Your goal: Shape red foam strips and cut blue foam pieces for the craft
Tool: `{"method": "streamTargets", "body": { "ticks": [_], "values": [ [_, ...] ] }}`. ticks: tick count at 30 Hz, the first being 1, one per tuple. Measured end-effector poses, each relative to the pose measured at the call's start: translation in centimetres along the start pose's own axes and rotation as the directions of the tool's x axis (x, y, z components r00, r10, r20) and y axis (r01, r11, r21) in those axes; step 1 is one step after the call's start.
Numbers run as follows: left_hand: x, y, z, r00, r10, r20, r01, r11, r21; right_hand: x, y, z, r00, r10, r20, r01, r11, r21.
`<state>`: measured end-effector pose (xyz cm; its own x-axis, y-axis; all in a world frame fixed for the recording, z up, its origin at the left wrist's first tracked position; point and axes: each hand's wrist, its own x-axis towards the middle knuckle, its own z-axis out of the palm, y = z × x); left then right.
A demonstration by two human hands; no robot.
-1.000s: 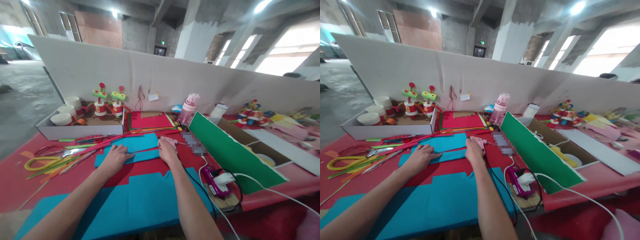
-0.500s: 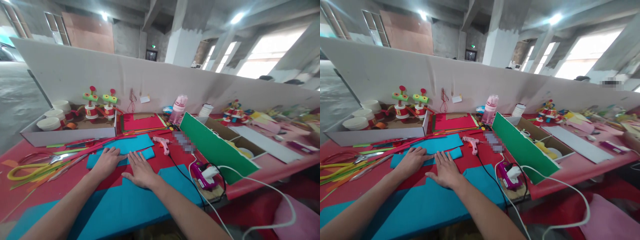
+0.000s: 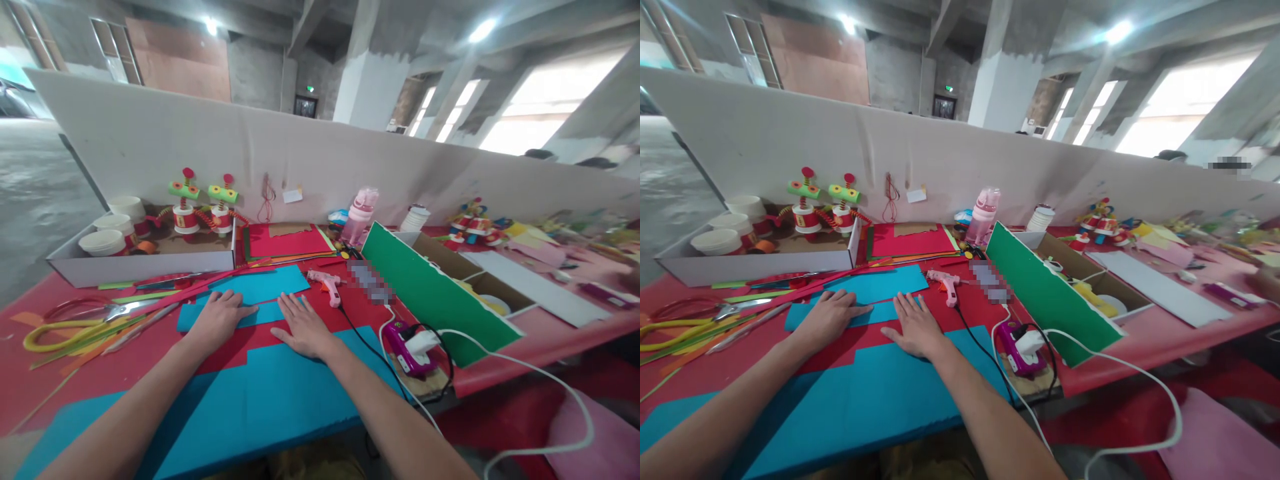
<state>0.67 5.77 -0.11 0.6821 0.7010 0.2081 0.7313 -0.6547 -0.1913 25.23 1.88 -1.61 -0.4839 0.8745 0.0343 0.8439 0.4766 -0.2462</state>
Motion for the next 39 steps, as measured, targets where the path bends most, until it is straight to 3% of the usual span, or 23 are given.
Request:
{"method": "streamTargets", "body": {
  "ticks": [5, 7, 11, 15, 19, 25, 30, 39],
  "values": [
    [0.1, -0.1, 0.0, 1.000, -0.002, 0.010, 0.002, 1.000, -0.012, 0.0, 0.3, -0.6, 0.993, 0.117, -0.024, -0.117, 0.993, 0.007],
    [0.1, 0.0, -0.2, 1.000, -0.006, 0.011, 0.006, 1.000, -0.023, 1.1, -0.6, -0.9, 0.982, 0.155, -0.111, -0.154, 0.988, 0.014],
    [0.0, 0.5, -1.1, 0.999, -0.032, 0.018, 0.033, 0.998, -0.045, 5.3, -3.3, -0.6, 0.940, 0.145, -0.309, -0.103, 0.984, 0.146],
    [-0.1, 1.8, -1.8, 0.996, -0.080, 0.032, 0.081, 0.996, -0.037, 8.5, -5.3, 1.3, 0.946, 0.244, -0.212, -0.178, 0.941, 0.287],
    [-0.5, 3.4, -1.4, 0.992, -0.121, 0.048, 0.124, 0.991, -0.059, 8.7, -5.6, 2.5, 0.968, 0.194, -0.157, -0.154, 0.960, 0.233],
    [-2.4, 5.1, 0.4, 0.989, -0.147, -0.005, 0.146, 0.984, -0.101, 8.3, -5.7, 2.6, 0.977, 0.164, -0.135, -0.150, 0.983, 0.104],
    [-3.7, 4.4, 1.0, 0.987, -0.158, 0.006, 0.158, 0.981, -0.109, 8.5, -6.0, 3.0, 0.976, 0.162, -0.145, -0.156, 0.987, 0.048],
    [-8.0, 1.4, -0.3, 0.972, -0.227, 0.066, 0.231, 0.971, -0.060, 8.5, -5.6, 3.4, 0.983, 0.141, -0.117, -0.140, 0.990, 0.013]
  ]
}}
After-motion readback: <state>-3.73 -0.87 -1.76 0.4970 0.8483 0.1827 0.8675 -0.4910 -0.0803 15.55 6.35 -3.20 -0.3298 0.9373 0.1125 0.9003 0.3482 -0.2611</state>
